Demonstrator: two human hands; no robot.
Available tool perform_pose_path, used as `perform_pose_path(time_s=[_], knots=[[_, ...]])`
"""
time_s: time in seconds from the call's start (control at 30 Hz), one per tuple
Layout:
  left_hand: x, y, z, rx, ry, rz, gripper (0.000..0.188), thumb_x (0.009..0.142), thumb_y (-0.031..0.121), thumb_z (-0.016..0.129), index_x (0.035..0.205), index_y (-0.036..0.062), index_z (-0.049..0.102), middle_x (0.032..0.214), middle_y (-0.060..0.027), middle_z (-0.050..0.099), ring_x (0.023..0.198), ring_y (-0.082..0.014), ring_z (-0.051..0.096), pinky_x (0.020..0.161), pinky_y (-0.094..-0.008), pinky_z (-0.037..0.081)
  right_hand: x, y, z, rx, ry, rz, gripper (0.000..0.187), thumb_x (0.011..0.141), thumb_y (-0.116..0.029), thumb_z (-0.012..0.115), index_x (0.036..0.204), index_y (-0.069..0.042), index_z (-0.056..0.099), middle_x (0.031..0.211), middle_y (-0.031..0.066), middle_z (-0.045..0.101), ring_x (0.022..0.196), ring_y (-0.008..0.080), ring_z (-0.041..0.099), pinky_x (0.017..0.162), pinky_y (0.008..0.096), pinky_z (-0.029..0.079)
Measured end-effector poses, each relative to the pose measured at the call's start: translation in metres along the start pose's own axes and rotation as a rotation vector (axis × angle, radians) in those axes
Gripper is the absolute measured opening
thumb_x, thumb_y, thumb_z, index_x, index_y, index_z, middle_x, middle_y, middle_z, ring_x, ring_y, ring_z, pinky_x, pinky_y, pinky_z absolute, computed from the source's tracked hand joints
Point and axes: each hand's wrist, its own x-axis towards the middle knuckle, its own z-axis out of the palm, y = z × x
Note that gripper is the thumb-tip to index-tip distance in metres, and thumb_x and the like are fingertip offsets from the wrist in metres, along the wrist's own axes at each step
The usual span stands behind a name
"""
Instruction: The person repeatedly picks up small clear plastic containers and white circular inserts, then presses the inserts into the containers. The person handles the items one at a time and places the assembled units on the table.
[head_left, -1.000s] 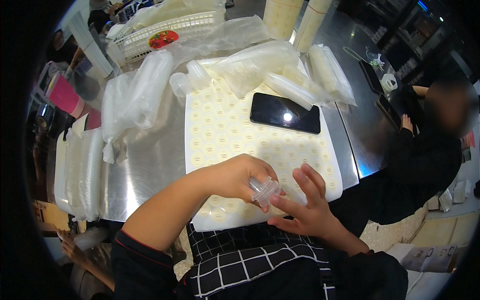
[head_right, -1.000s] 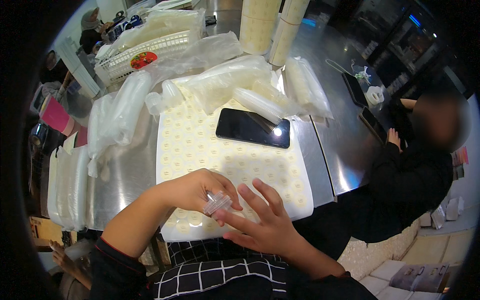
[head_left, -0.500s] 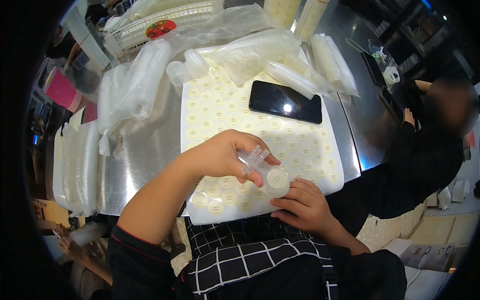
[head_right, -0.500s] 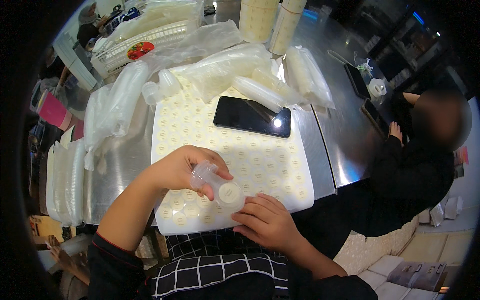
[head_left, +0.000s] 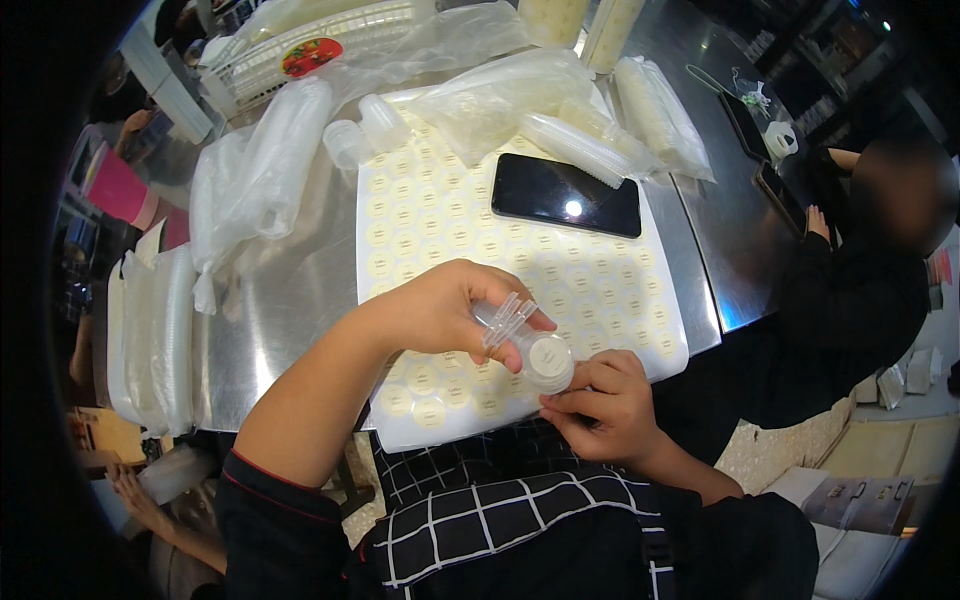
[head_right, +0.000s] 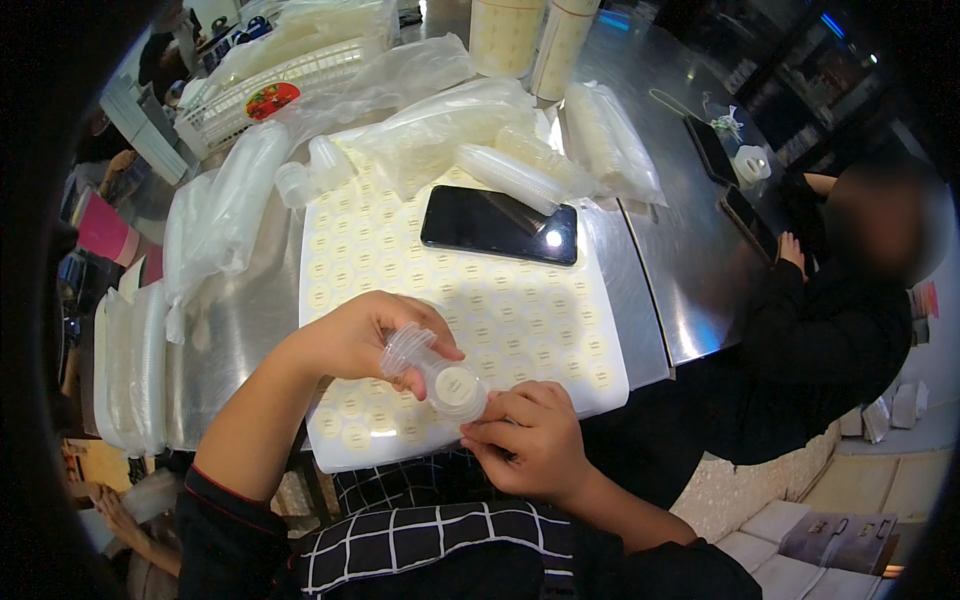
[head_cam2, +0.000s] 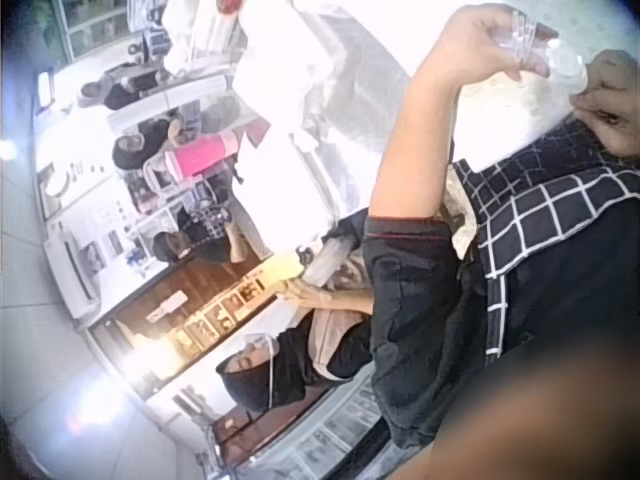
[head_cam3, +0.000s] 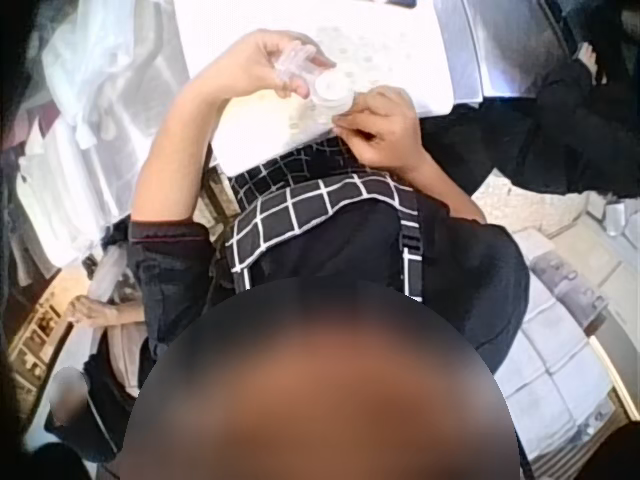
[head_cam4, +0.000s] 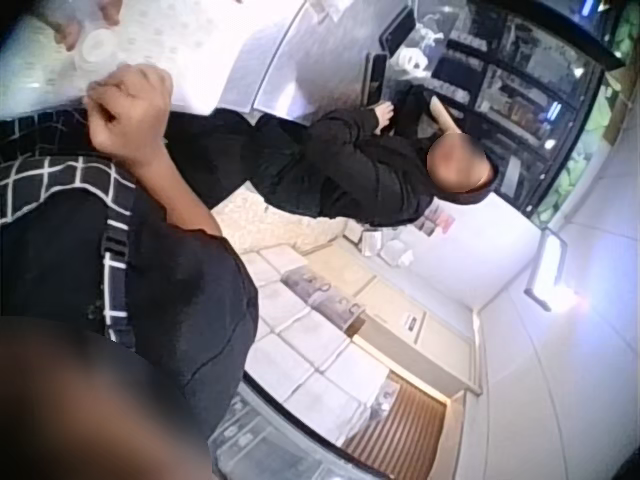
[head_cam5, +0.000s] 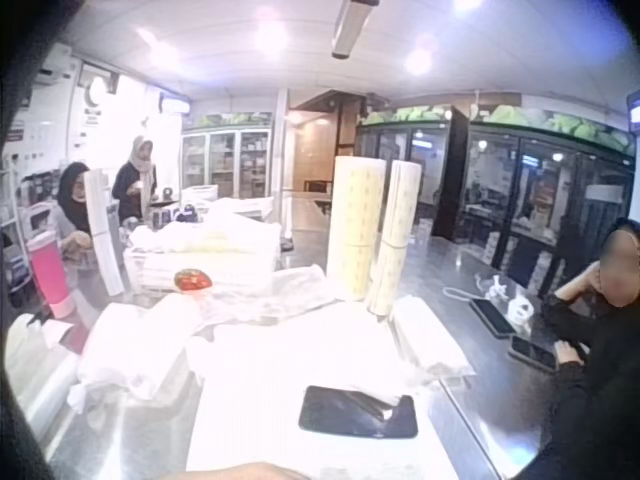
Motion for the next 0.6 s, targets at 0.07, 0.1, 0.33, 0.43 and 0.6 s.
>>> perform_pose_path(time_s=[0.07, 0.1, 0.33, 0.43, 0.6], knots=[[0.0, 0.001, 0.001, -0.006, 0.001, -0.015, 0.041, 0.07, 0.013, 0.086, 0.108, 0.005, 0.072, 0.107, -0.006, 0.068, 0.082, -0.0127, 0.065, 0.058, -0.0235, 0.053, 0.001, -0.003, -0.002, 0.021, -0.044, 0.06, 0.019, 0.059, -0.009, 0.083, 0.075, -0.011, 0.073, 0.077, -0.0004, 0.065, 0.075, 0.0198, 0.061, 0.07, 0.0329, 0.042], [0.0, 0.002, 0.001, -0.016, 0.006, -0.025, 0.041, 0.07, 0.013, 0.086, 0.108, 0.0052, 0.072, 0.107, -0.0059, 0.068, 0.083, -0.0129, 0.065, 0.058, -0.0235, 0.053, 0.002, -0.004, -0.003, 0.024, -0.042, 0.082, 0.017, 0.062, -0.007, 0.082, 0.075, -0.01, 0.073, 0.078, 0.0006, 0.066, 0.075, 0.0197, 0.061, 0.071, 0.0326, 0.043], [-0.006, 0.007, -0.002, -0.04, 0.018, -0.049, 0.035, 0.069, 0.01, 0.087, 0.099, 0.0033, 0.072, 0.107, -0.0075, 0.068, 0.09, -0.0169, 0.066, 0.062, -0.0257, 0.055, 0.005, 0.005, -0.014, 0.566, 0.262, 0.311, 0.01, 0.078, 0.004, 0.07, 0.085, -0.002, 0.07, 0.091, 0.0135, 0.066, 0.079, 0.0218, 0.065, 0.077, 0.0299, 0.05], [-0.004, 0.004, 0.002, -0.006, -0.032, 0.043, 0.04, 0.063, 0.011, 0.09, 0.099, 0.0015, 0.073, 0.103, -0.0106, 0.07, 0.093, -0.0206, 0.066, 0.076, -0.0306, 0.053, 0.006, 0.004, -0.023, 0.44, 0.377, 0.197, 0.018, 0.076, 0.006, 0.071, 0.09, -0.004, 0.072, 0.098, 0.0126, 0.064, 0.078, 0.0215, 0.064, 0.071, 0.0295, 0.051], [-0.001, 0.003, 0.009, 0.138, -0.074, 0.127, 0.041, 0.06, 0.013, 0.091, 0.097, 0.0036, 0.075, 0.098, -0.0107, 0.071, 0.092, -0.0227, 0.066, 0.082, -0.0321, 0.051, 0.008, 0.0, -0.032, 0.07, 0.083, -0.268, 0.027, 0.069, 0.001, 0.079, 0.094, -0.007, 0.074, 0.098, 0.0081, 0.064, 0.078, 0.0197, 0.063, 0.066, 0.0301, 0.053]])
